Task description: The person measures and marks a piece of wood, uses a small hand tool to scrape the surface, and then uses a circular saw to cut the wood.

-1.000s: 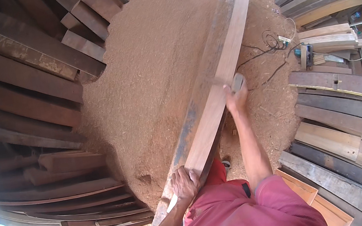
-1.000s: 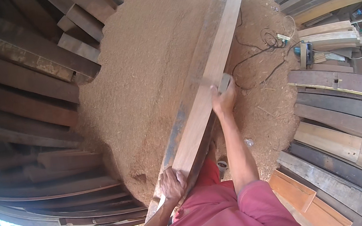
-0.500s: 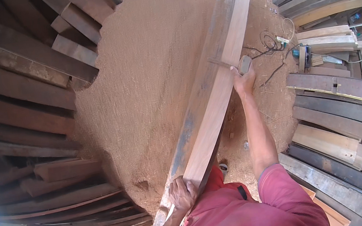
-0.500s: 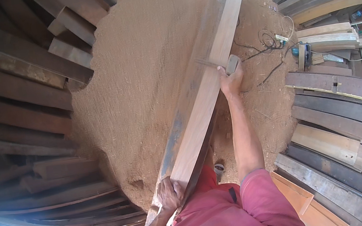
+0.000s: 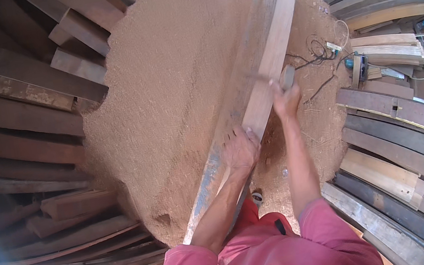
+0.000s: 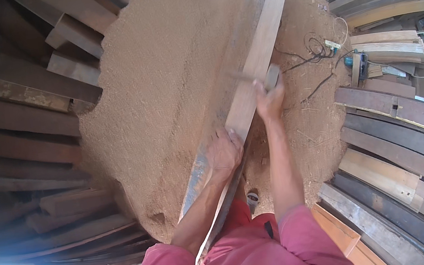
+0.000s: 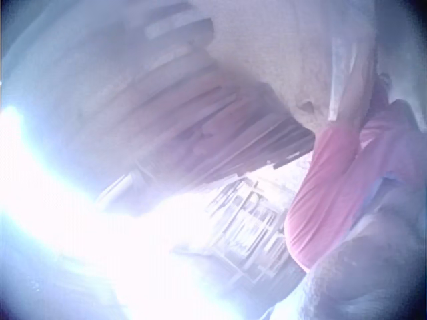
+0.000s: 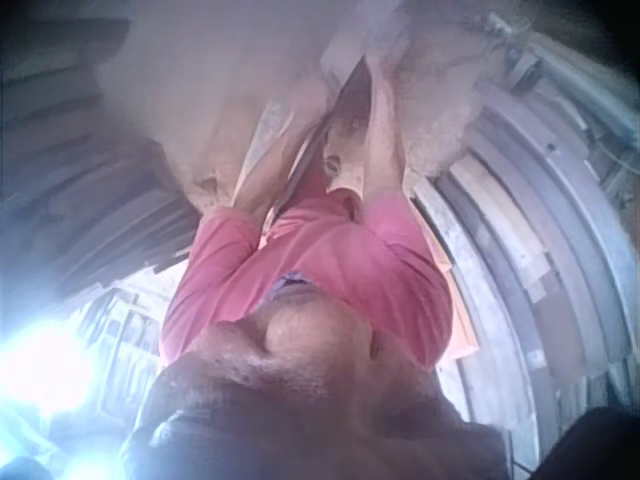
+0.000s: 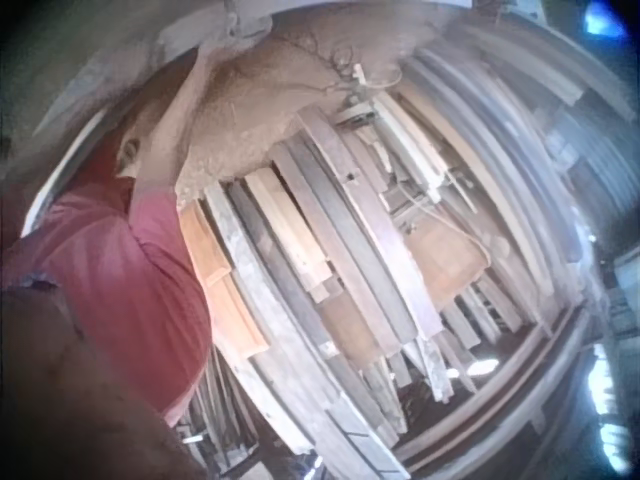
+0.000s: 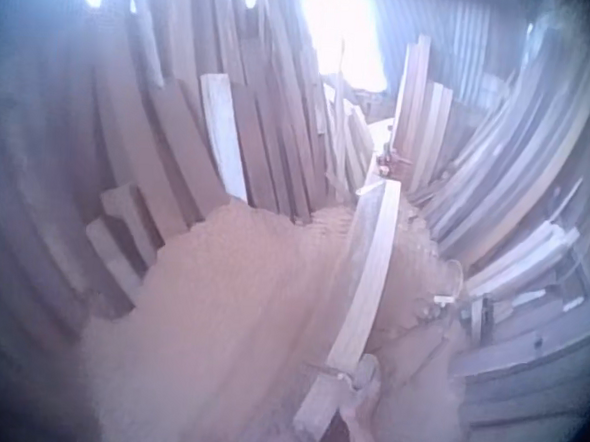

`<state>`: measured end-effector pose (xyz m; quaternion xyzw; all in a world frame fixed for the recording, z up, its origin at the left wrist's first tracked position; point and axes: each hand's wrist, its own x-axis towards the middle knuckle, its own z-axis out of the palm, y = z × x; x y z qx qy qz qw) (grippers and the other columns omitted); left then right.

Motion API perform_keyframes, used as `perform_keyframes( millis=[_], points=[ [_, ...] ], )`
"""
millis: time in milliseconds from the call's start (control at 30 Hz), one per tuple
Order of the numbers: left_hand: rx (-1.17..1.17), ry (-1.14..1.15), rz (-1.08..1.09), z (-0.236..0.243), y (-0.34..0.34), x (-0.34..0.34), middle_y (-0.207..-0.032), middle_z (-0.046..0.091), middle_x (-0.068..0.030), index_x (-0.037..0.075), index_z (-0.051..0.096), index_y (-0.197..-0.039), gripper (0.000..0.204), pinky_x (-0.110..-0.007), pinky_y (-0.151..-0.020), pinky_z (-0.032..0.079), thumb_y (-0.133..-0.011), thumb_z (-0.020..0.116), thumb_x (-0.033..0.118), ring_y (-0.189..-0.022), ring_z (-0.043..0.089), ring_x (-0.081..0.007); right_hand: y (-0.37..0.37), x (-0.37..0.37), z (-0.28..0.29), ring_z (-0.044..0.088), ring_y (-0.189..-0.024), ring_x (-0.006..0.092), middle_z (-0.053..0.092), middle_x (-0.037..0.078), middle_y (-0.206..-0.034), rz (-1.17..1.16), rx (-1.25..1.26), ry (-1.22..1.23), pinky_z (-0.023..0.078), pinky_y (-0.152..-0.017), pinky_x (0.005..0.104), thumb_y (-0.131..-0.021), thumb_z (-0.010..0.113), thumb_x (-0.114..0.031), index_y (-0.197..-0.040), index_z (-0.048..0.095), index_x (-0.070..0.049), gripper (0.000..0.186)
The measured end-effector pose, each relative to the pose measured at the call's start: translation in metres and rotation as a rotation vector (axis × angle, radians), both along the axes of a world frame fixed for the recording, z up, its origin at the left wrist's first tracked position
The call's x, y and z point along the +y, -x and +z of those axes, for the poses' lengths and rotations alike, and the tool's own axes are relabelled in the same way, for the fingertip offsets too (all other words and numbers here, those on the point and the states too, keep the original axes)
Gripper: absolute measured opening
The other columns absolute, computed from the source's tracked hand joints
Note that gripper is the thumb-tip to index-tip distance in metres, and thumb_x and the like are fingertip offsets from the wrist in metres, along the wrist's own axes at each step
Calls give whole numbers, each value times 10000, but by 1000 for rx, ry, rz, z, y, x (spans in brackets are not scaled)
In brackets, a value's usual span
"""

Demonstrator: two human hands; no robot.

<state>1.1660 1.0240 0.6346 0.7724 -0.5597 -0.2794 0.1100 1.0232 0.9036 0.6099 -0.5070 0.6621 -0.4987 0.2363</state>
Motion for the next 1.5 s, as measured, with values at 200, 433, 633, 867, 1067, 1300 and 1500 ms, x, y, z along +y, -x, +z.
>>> perform_keyframes(
  millis=[200,433,633,867,1067,1300,1500],
  points=[
    [6,124,4,5,3,-5,-961,634,-282,-41,558,-1014,341,-566,-821,491,-953,530,293,-919,624,-459,26,-63,2,585,-1263,358,576,266,-1357,-17,-2,-47,475,-1047,409,-832,761,-13,-1418,448,60,668],
    [1,32,17,2,-2,-6,-1040,635,-262,-22,570,-1045,343,-557,-852,488,-936,528,300,-1009,615,-431,-18,5,10,553,-1303,375,529,269,-1413,-67,-41,-164,453,-1089,434,-820,770,-2,-1427,433,57,696],
    [-26,-12,-23,6,6,-8,-1022,633,-254,-16,564,-1025,331,-559,-841,487,-921,540,298,-990,619,-427,53,-122,-10,593,-1265,365,594,289,-1328,-86,12,-28,473,-1054,400,-827,772,-36,-1400,458,59,660],
    [-14,27,-2,-3,4,-9,-999,642,-277,-26,566,-1075,385,-580,-846,493,-913,554,323,-949,635,-456,63,-152,1,611,-1232,356,609,275,-1317,-87,-45,-87,479,-1034,400,-815,781,-46,-1399,456,51,676],
    [167,-136,-18,-4,13,-114,-1114,652,-316,-52,551,-1226,516,-561,-938,497,-961,524,390,-1064,634,-487,43,-108,-11,607,-1226,402,623,251,-1289,-90,11,-85,484,-1023,466,-805,795,-92,-1400,464,4,688],
    [-77,-46,20,1,101,-216,-1138,632,-270,-35,594,-1148,470,-551,-936,471,-940,548,384,-1104,602,-434,86,-214,0,688,-1040,439,707,258,-1096,-80,20,69,523,-892,508,-809,782,-131,-1354,504,-17,622],
    [-103,12,-10,-4,107,-226,-1106,632,-263,-37,603,-1090,447,-549,-916,472,-931,547,376,-1076,596,-432,110,-241,-18,649,-1140,441,662,277,-1223,-112,48,-46,513,-963,470,-810,775,-136,-1420,461,14,702]
  ],
)
